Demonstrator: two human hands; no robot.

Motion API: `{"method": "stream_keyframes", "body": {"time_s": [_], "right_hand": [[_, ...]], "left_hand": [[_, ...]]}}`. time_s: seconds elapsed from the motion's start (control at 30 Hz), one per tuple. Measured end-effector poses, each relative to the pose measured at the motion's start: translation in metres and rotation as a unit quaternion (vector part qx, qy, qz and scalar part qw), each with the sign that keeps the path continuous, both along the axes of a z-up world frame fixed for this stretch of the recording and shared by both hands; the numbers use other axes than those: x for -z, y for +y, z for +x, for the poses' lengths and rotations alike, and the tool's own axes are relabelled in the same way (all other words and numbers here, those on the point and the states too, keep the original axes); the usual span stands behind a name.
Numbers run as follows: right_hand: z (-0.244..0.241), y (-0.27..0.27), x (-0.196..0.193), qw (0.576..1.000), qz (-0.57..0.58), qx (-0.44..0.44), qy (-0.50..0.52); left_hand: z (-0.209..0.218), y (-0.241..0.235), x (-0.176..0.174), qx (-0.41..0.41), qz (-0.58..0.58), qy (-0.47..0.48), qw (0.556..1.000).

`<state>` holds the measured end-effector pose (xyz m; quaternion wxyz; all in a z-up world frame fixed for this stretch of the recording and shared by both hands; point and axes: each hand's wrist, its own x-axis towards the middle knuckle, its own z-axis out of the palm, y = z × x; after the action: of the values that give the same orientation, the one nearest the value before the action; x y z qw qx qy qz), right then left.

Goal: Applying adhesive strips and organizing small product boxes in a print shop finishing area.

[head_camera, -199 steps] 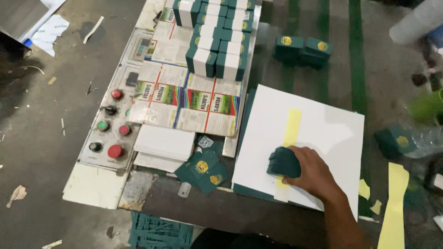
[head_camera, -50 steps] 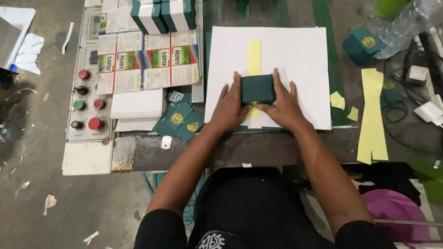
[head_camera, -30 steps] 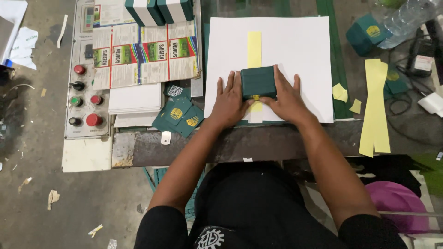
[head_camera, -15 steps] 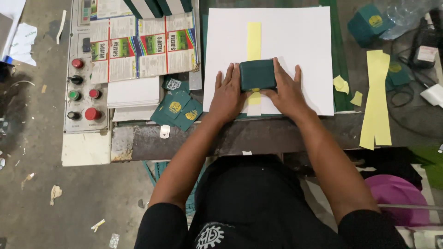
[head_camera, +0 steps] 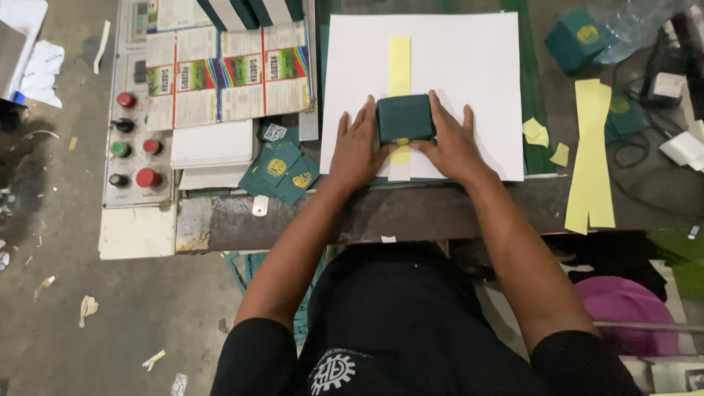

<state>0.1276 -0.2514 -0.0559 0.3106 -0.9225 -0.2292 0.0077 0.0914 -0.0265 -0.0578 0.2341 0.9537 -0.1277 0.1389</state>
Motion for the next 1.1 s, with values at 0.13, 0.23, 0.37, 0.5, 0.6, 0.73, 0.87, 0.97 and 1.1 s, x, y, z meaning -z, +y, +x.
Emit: {"method": "stream_keyframes", "body": {"time_s": [0.13, 0.23, 0.37, 0.5, 0.6, 0.73, 0.87, 0.97, 1.1], "right_hand": [[0.001, -0.009, -0.019, 0.999, 0.048, 0.007, 0.025], [-0.002, -0.020, -0.041, 0.997, 0.069, -0.021, -0.013], [-0.033, -0.024, -0.086, 0.985, 0.148, -0.061, -0.058], [-0.060, -0.023, -0.115, 0.955, 0.179, -0.119, -0.202], [-0.067, -0.024, -0.121, 0.934, 0.140, -0.140, -0.296], [-0.076, -0.028, -0.116, 0.916, 0.106, -0.182, -0.342], [-0.085, -0.029, -0.104, 0.899, 0.020, -0.232, -0.370], [-0.090, -0.030, -0.102, 0.887, -0.022, -0.241, -0.394], [-0.093, -0.031, -0.104, 0.897, -0.064, -0.188, -0.395]], "left_hand": [[-0.004, 0.007, -0.021, -0.001, -0.095, 0.055, 0.994], [-0.007, 0.014, -0.044, 0.035, -0.087, -0.006, 0.996], [-0.032, 0.014, -0.088, 0.090, -0.179, 0.029, 0.979], [-0.054, 0.019, -0.113, 0.162, -0.217, -0.001, 0.963], [-0.052, 0.036, -0.100, 0.243, -0.278, -0.003, 0.929], [-0.046, 0.051, -0.068, 0.084, -0.517, 0.424, 0.739], [-0.061, 0.038, -0.082, 0.084, -0.561, 0.492, 0.661], [-0.066, 0.034, -0.068, 0.072, -0.554, 0.479, 0.678], [-0.072, 0.026, -0.063, 0.075, -0.612, 0.429, 0.660]]}}
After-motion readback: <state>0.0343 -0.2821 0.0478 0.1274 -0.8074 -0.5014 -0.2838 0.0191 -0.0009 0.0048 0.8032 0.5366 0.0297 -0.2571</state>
